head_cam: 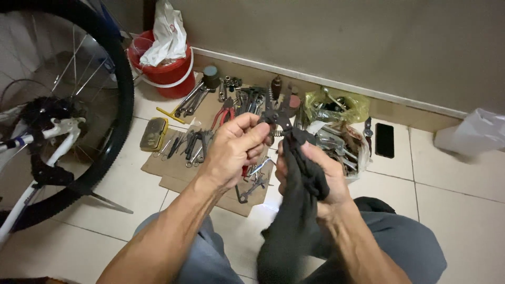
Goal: The person sits on the floor and wipes various tools with a black cloth. They pick up a screwdriver, a pair of pliers, and a wrench from a cardboard sheet, wipe each one, and place them back down. A bicycle wheel is visible to the left.
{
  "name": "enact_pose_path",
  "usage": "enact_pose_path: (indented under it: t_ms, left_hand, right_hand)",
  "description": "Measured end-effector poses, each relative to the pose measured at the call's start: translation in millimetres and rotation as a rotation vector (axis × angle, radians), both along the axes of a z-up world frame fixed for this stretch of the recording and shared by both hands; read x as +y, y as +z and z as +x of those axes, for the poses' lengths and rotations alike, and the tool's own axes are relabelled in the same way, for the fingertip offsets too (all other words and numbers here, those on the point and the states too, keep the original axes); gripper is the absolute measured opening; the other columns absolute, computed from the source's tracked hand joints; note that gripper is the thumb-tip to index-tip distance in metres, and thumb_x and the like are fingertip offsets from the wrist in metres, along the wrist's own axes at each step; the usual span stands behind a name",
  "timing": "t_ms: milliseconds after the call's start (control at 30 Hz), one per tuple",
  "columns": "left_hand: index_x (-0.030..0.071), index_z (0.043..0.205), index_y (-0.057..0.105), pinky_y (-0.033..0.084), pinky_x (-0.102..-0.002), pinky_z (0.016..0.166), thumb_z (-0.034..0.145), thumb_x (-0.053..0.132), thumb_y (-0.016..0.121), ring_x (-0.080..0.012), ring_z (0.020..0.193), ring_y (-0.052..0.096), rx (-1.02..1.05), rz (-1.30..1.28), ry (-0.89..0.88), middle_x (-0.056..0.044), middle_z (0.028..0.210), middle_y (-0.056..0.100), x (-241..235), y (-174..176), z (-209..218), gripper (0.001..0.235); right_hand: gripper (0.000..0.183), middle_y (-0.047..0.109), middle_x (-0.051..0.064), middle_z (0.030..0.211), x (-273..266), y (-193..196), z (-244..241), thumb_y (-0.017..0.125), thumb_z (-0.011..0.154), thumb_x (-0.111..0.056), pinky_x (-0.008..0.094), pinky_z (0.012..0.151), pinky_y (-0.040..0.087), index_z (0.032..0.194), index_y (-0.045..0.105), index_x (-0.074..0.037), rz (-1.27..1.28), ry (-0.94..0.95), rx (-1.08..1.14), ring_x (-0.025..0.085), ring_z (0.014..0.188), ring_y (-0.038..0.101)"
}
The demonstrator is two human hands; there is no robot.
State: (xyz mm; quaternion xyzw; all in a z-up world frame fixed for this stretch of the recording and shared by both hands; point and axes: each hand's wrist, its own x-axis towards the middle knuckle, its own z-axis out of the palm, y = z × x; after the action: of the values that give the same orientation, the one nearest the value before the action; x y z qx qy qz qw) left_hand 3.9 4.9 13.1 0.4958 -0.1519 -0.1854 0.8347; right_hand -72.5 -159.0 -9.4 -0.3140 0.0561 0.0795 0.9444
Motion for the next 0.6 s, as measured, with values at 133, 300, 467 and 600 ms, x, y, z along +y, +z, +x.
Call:
enact_pose_path:
  t_ms: [133, 300, 467, 600]
  left_hand:
    - [-0.001, 0.096, 0.062, 0.031, -0.013, 0.035, 0.099, 0.010, 0.063, -0.0008, 0.046, 0.040, 0.064, 0.013, 0.073, -0.008, 0.070, 0.059, -3.3, -6.3, -0.2, 0.011]
    - [-0.002, 0.093, 0.061, 0.028, -0.013, 0.036, 0.098, 0.007, 0.063, -0.0001, 0.044, 0.036, 0.093, 0.009, 0.108, -0.003, 0.065, 0.051, -1.9, -4.6, -0.6, 0.010]
    - [0.001, 0.096, 0.066, 0.032, -0.014, 0.038, 0.098, 0.013, 0.068, -0.0018, 0.048, 0.043, 0.030, -0.062, 0.030, -0.009, 0.073, 0.065, 3.2, -11.9, 8.3, 0.012]
    - [0.003, 0.096, 0.068, 0.037, -0.015, 0.042, 0.097, 0.017, 0.070, -0.0029, 0.052, 0.048, -0.004, -0.074, 0.015, -0.010, 0.075, 0.067, -1.2, -22.9, 17.2, 0.014]
  right_hand:
    - [0.062, 0.060, 0.028, 0.110, 25.8, 22.7, -6.2, 0.071, 0.084, -0.046, 0.051, 0.090, 0.043, 0.134, 0.059, -0.011, -1.361, -0.407, 0.201, 0.041, 0.108, 0.061]
    - [0.017, 0.069, 0.018, 0.070, 34.5, 5.5, -4.2, 0.067, 0.094, -0.025, 0.045, 0.061, 0.052, 0.110, 0.072, -0.021, -1.609, -0.648, -0.110, 0.039, 0.069, 0.069]
    - [0.018, 0.068, 0.025, 0.070, 11.5, -6.4, -4.6, 0.063, 0.097, -0.020, 0.046, 0.054, 0.060, 0.094, 0.069, -0.002, -0.341, -0.363, 0.110, 0.036, 0.060, 0.071]
    - [0.017, 0.071, 0.027, 0.079, 12.5, -2.1, -6.9, 0.066, 0.095, -0.017, 0.049, 0.062, 0.060, 0.096, 0.067, -0.001, -0.345, -0.375, 0.142, 0.037, 0.068, 0.073]
